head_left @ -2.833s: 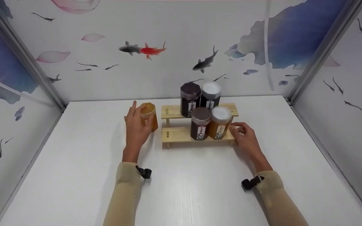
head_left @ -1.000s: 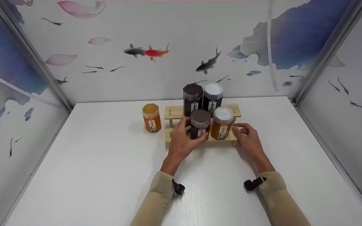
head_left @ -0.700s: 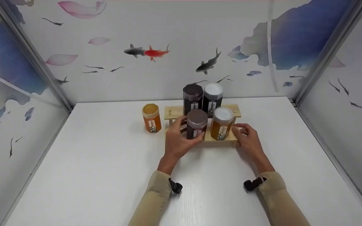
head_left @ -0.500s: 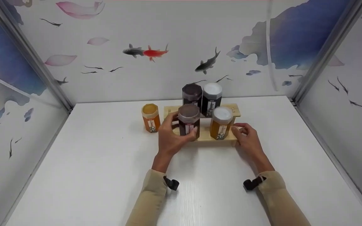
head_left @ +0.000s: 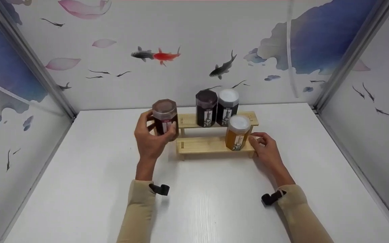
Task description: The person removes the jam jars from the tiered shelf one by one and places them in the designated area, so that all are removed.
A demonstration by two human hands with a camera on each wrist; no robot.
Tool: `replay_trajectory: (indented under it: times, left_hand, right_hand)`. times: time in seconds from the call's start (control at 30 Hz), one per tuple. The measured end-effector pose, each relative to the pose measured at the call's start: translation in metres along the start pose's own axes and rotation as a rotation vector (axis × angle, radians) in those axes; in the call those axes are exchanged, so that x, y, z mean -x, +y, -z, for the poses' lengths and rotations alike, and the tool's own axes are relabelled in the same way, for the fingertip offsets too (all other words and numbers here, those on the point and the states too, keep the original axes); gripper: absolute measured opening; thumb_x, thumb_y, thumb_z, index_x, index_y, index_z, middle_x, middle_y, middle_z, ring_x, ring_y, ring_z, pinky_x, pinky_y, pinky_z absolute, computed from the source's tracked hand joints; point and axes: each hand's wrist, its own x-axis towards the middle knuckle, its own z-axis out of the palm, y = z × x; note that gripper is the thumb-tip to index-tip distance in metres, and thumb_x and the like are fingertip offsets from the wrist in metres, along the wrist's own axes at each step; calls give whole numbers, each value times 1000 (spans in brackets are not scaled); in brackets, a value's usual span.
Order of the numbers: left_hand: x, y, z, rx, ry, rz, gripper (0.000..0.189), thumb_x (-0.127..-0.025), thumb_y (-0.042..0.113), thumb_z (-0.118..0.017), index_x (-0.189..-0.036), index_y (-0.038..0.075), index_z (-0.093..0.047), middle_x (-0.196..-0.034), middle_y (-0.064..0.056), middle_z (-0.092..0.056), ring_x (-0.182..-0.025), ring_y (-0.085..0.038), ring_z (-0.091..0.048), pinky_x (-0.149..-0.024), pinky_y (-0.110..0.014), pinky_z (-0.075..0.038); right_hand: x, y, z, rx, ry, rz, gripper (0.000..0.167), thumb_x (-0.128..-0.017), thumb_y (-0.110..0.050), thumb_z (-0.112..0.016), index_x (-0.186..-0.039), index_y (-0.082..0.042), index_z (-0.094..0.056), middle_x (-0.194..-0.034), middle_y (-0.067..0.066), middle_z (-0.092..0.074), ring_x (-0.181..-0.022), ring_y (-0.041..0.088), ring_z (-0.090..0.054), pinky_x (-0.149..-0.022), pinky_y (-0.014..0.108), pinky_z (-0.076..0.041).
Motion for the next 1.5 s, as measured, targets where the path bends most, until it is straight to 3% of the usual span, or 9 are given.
replay_trajectory:
  times: [0.27, 0.4, 0.57, 0.83, 1.07, 1.23, 1.5]
  left_hand:
    - [-6, -19, 32, -32, 139, 151, 65, -85, 16, -91, -143, 2, -63, -134, -14, -69, -125, -23, -65, -101, -54, -63]
    - [-4, -31, 40, -48, 196, 202, 65, -86, 14, -89, -144, 1, -62, -137, -16, -68, -127, -26, -64, -104, -60, -60]
    - [0, -45, 46, -53, 218, 231, 65, -86, 23, -91, -143, 8, -64, -135, -8, -70, -124, -19, -64, -101, -54, -62]
    - [10, -68, 45, -88, 140, 324, 66, -88, 35, -90, -143, 11, -63, -137, -7, -69, -124, -22, -66, -100, -48, -64]
    - [17, -89, 45, -123, 82, 403, 70, -89, 26, -90, -147, 6, -57, -150, -18, -61, -140, -34, -63, -115, -44, -55]
    - [22, -103, 48, -86, 53, 455, 75, -91, 23, -89, -152, 3, -52, -156, -21, -54, -147, -39, -55, -121, -49, -49]
    - [26, -110, 50, -103, -56, 501, 75, -98, 33, -82, -160, 9, -48, -156, -17, -43, -152, -31, -44, -129, -54, -40]
  right_hand:
    - [1, -2, -2, -15, -8, 18, 61, -107, -53, -64, -149, -10, -57, -98, 1, -59, -77, 8, -57, -64, 20, -49]
    - [1, -1, -3, -40, -2, 26, 57, -107, -50, -66, -147, -10, -59, -95, 1, -58, -74, 8, -56, -62, 20, -49]
    - [1, -1, 0, -36, 0, 19, 55, -107, -50, -65, -146, -11, -59, -95, 2, -58, -72, 10, -56, -62, 21, -49]
    - [1, -1, 1, -21, -7, -3, 57, -108, -50, -64, -149, -11, -57, -99, 2, -58, -77, 11, -59, -65, 22, -51]
    - [-3, 3, 1, -29, -6, -3, 53, -110, -44, -62, -150, -10, -57, -99, 1, -59, -79, 11, -59, -65, 22, -51]
    - [-4, 2, 1, -24, -10, 11, 53, -110, -45, -62, -150, -10, -57, -97, 2, -60, -76, 11, -58, -63, 21, -50]
    - [-2, 2, 1, -30, -15, 0, 58, -109, -50, -62, -151, -11, -55, -100, 3, -60, -76, 10, -59, -65, 22, -51]
